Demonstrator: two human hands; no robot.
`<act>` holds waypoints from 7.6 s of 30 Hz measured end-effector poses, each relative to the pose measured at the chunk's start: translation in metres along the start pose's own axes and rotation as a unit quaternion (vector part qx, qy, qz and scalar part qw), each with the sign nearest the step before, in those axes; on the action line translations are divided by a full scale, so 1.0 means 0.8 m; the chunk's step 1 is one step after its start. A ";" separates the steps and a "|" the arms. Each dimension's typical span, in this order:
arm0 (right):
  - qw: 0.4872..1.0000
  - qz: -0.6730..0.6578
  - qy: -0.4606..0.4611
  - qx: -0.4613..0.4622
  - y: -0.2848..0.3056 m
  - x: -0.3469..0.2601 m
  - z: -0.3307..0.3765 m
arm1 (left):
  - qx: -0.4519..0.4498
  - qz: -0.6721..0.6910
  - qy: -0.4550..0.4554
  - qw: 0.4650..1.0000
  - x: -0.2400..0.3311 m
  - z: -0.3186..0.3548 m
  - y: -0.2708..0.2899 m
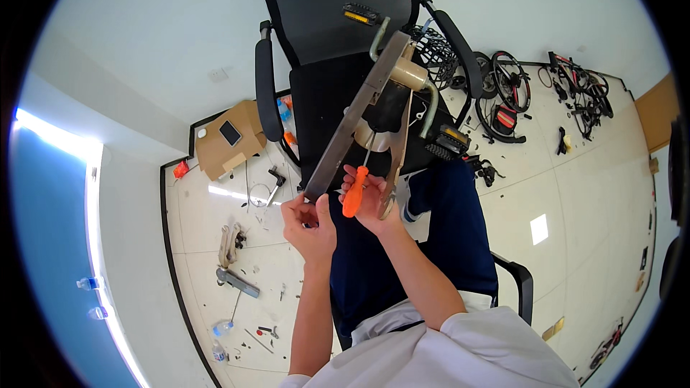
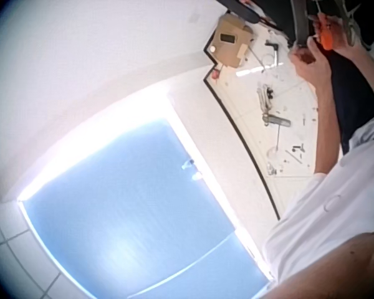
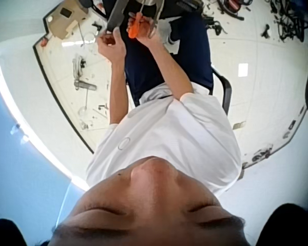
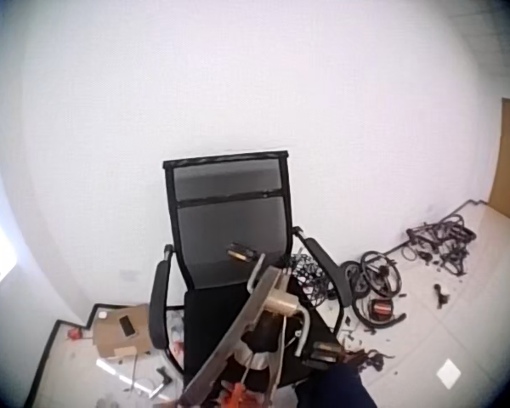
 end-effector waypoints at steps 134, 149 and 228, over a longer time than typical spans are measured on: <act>0.963 0.198 -0.051 0.174 0.045 0.005 -0.027 | -0.207 0.324 0.350 0.854 -0.088 0.021 -0.057; 0.974 0.192 -0.043 0.108 0.028 0.002 -0.023 | -0.205 0.186 0.257 0.926 -0.091 0.010 -0.053; 0.965 0.227 -0.103 0.081 0.053 0.009 -0.034 | -0.190 0.144 0.223 0.945 -0.070 -0.001 -0.028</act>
Point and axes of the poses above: each hand's wrist, its own z-axis away from the middle knuckle, its own y-axis out of the back of the hand, x = y × z, the point moved 6 cm from there along -z, towards the middle knuckle, and after that the axes turned 8 degrees about -x, right-handed, at the moved point
